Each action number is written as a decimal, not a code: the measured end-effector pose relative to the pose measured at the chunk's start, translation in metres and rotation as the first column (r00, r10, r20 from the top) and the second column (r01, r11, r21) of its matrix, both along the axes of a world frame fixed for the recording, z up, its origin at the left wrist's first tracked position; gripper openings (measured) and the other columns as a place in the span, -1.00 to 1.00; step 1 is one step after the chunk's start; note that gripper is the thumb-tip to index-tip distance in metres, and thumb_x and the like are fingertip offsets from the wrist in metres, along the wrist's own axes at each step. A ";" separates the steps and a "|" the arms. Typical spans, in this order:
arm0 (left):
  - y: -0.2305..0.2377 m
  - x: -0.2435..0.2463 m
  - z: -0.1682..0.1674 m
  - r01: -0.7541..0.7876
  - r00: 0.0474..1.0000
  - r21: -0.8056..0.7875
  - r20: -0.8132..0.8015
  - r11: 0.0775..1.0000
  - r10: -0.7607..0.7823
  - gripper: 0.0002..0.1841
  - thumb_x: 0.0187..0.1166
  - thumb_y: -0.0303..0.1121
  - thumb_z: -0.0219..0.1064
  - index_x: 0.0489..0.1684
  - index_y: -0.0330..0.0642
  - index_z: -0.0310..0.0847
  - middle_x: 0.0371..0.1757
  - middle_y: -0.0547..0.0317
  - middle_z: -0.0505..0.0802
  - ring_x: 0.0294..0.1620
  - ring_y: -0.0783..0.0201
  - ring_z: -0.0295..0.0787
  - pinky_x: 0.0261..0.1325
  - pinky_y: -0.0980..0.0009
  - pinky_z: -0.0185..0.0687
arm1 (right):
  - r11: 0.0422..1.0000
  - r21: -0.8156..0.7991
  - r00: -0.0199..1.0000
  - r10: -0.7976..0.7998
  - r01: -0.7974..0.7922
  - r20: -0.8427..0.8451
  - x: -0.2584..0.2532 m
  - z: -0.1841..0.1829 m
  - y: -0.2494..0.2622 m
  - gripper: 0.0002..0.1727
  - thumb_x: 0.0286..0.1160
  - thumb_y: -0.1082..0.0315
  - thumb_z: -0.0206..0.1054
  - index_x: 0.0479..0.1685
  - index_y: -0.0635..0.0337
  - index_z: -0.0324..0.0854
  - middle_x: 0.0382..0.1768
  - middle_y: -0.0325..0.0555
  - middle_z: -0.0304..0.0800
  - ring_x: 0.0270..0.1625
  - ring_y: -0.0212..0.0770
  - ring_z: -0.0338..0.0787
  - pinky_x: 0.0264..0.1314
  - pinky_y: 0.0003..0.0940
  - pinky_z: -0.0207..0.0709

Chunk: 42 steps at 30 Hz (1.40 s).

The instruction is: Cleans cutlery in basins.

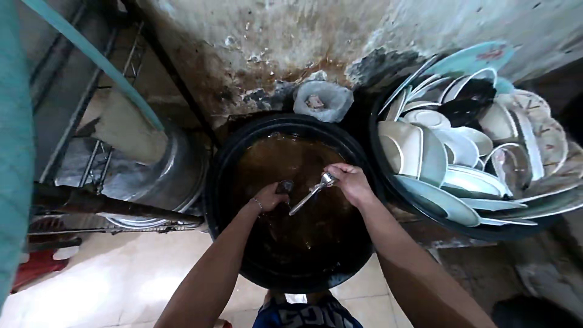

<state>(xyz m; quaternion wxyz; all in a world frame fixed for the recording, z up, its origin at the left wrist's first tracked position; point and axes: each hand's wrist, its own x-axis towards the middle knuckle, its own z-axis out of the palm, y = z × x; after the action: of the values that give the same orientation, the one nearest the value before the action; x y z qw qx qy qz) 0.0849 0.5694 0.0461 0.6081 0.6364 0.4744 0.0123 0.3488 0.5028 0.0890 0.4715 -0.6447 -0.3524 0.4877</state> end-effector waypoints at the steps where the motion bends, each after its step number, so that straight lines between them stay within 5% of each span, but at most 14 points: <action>1: -0.001 0.005 -0.002 -0.041 0.999 -0.033 0.027 0.999 0.042 -0.51 0.74 -0.23 0.34 0.58 -0.21 0.44 0.26 -0.14 0.82 0.21 0.03 0.84 0.36 -0.01 0.72 | 1.000 -0.002 1.000 -0.008 0.008 -0.015 -0.001 -0.002 -0.001 -0.76 0.74 0.35 0.27 0.08 0.35 0.75 -0.14 0.01 0.89 -0.20 -0.19 0.87 -0.07 -0.24 0.80; 3: -0.002 0.014 -0.004 -0.074 0.996 -0.043 0.040 0.996 0.076 -0.49 0.76 -0.21 0.31 0.61 -0.19 0.39 0.23 -0.16 0.83 0.11 0.01 0.88 0.24 0.00 0.80 | 1.000 -0.005 0.998 -0.017 0.017 -0.053 -0.007 -0.004 -0.001 -0.75 0.75 0.36 0.26 0.08 0.35 0.75 -0.12 0.03 0.89 -0.17 -0.18 0.88 -0.05 -0.24 0.80; 7: 0.002 0.029 0.009 0.007 1.000 0.084 -0.015 0.996 -0.005 -0.55 0.75 -0.09 0.30 0.42 -0.21 0.60 0.17 -0.15 0.84 0.19 -0.02 0.81 0.39 -0.10 0.63 | 1.000 -0.012 0.997 0.004 -0.005 -0.082 -0.018 -0.005 0.007 -0.74 0.76 0.32 0.24 0.09 0.34 0.73 -0.08 0.04 0.88 -0.15 -0.17 0.87 -0.03 -0.21 0.80; 12: -0.003 0.035 0.032 -0.277 0.911 -0.345 0.201 0.897 0.359 -0.44 0.86 0.07 0.04 0.58 -0.18 0.39 0.14 -0.16 0.82 -0.16 0.04 0.91 -0.11 0.14 0.89 | 0.993 -0.118 0.993 -0.019 0.005 -0.113 -0.029 -0.007 0.019 -0.74 0.74 0.31 0.28 0.13 0.33 0.67 -0.03 0.03 0.81 -0.14 -0.16 0.85 -0.01 -0.16 0.80; 16: -0.007 0.036 0.026 -0.167 0.944 -0.274 0.234 0.947 0.234 -0.50 0.57 -0.40 0.49 0.47 -0.26 0.48 -0.06 -0.06 0.80 -0.39 0.23 0.73 -0.29 0.32 0.75 | 0.988 -0.151 0.980 -0.035 0.005 -0.194 -0.038 -0.004 0.022 -0.73 0.62 0.42 0.37 0.20 0.33 0.62 -0.01 0.00 0.78 -0.10 -0.18 0.82 0.06 -0.20 0.78; 18: -0.005 0.036 0.012 -0.226 0.944 -0.221 0.192 0.949 0.270 -0.57 0.48 -0.42 0.55 0.29 -0.30 0.58 -0.23 0.01 0.78 -0.52 0.30 0.61 -0.40 0.38 0.63 | 0.988 -0.136 0.962 0.037 -0.077 -0.271 -0.034 -0.001 0.020 -0.69 0.52 0.61 0.35 0.23 0.33 0.60 0.06 0.02 0.75 0.04 -0.13 0.83 0.21 -0.15 0.78; 22: -0.002 0.029 0.005 -0.410 0.864 -0.270 0.192 0.871 0.466 -0.64 0.64 -0.22 0.44 0.25 -0.25 0.61 -0.32 0.11 0.74 -0.58 0.35 0.54 -0.45 0.42 0.57 | 0.987 -0.095 0.987 0.119 -0.130 -0.106 -0.022 -0.011 0.014 -0.74 0.54 0.59 0.37 0.17 0.36 0.68 0.05 0.09 0.81 0.01 -0.08 0.87 0.17 -0.12 0.80; 26: -0.001 0.012 -0.004 -0.612 0.677 -0.388 0.195 0.689 0.710 -0.69 0.78 -0.22 0.26 0.29 -0.22 0.58 -0.16 0.05 0.87 -0.59 0.33 0.65 -0.52 0.44 0.63 | 0.996 -0.081 0.997 -0.037 0.042 0.069 -0.011 0.003 0.014 -0.76 0.64 0.48 0.34 0.19 0.33 0.68 -0.08 0.05 0.88 -0.12 -0.12 0.89 0.04 -0.15 0.81; 28: -0.004 0.001 -0.010 -0.679 0.602 -0.390 0.189 0.622 0.776 -0.67 0.79 -0.19 0.24 0.35 -0.17 0.52 -0.21 0.10 0.84 -0.55 0.35 0.62 -0.49 0.44 0.58 | 0.989 0.043 0.983 -0.148 0.144 0.112 0.003 0.030 0.030 -0.75 0.64 0.47 0.33 0.20 0.33 0.65 -0.05 0.05 0.86 -0.08 -0.11 0.88 0.08 -0.12 0.80; 33: -0.014 -0.010 -0.034 -0.765 0.528 -0.318 0.189 0.560 0.828 -0.62 0.53 -0.36 0.54 0.20 -0.34 0.58 -0.45 0.03 0.77 -0.56 0.25 0.67 -0.43 0.35 0.68 | 0.946 0.247 0.952 -0.253 0.208 0.169 0.044 0.084 0.132 -0.57 0.62 0.33 0.38 0.39 0.34 0.55 0.15 0.13 0.79 0.03 -0.09 0.87 0.15 -0.10 0.80; 35: -0.017 -0.008 -0.036 -0.743 0.624 -0.189 0.151 0.642 0.766 -0.53 0.44 -0.46 0.59 0.28 -0.38 0.56 -0.26 -0.06 0.82 -0.40 0.21 0.77 -0.27 0.31 0.77 | 0.967 0.157 0.915 -0.244 0.202 0.322 0.053 0.088 0.162 -0.48 0.63 0.17 0.41 0.50 0.21 0.54 0.27 0.15 0.75 0.12 -0.01 0.86 0.19 0.00 0.75; 38: -0.023 -0.005 -0.041 -0.578 0.801 0.022 -0.180 0.816 0.571 -0.38 0.38 -0.25 0.64 0.41 -0.34 0.57 0.21 -0.22 0.83 0.25 -0.05 0.80 0.38 -0.03 0.67 | 0.992 0.047 0.850 -0.122 0.113 0.513 0.041 0.064 0.147 -0.57 0.71 0.20 0.25 0.43 0.22 0.59 0.23 0.21 0.77 0.12 0.12 0.87 0.18 0.19 0.76; 40: -0.034 0.000 -0.038 -0.460 0.824 0.048 -0.347 0.886 0.447 -0.48 0.54 -0.17 0.47 0.42 -0.26 0.62 0.30 -0.20 0.81 0.38 -0.08 0.74 0.48 -0.08 0.58 | 0.992 -0.129 0.807 0.085 -0.011 0.584 0.020 0.026 0.113 -0.64 0.69 0.19 0.30 0.28 0.22 0.69 0.14 0.19 0.83 0.10 0.14 0.87 0.20 0.24 0.73; 42: -0.045 0.004 -0.035 -0.463 0.807 0.068 -0.379 0.884 0.452 -0.50 0.63 -0.14 0.39 0.46 -0.23 0.59 0.32 -0.18 0.81 0.39 -0.09 0.75 0.48 -0.09 0.59 | 0.925 -0.379 0.763 0.275 -0.043 0.585 0.002 -0.017 0.076 -0.46 0.63 -0.04 0.39 0.40 0.16 0.67 0.30 0.22 0.77 0.38 0.24 0.74 0.46 0.34 0.53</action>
<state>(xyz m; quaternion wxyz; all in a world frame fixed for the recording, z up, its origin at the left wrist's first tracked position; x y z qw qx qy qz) 0.0891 0.5241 0.0116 0.4910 0.4846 0.7235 0.0268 0.3510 0.5790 0.0716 0.1634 -0.8092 -0.4528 0.3370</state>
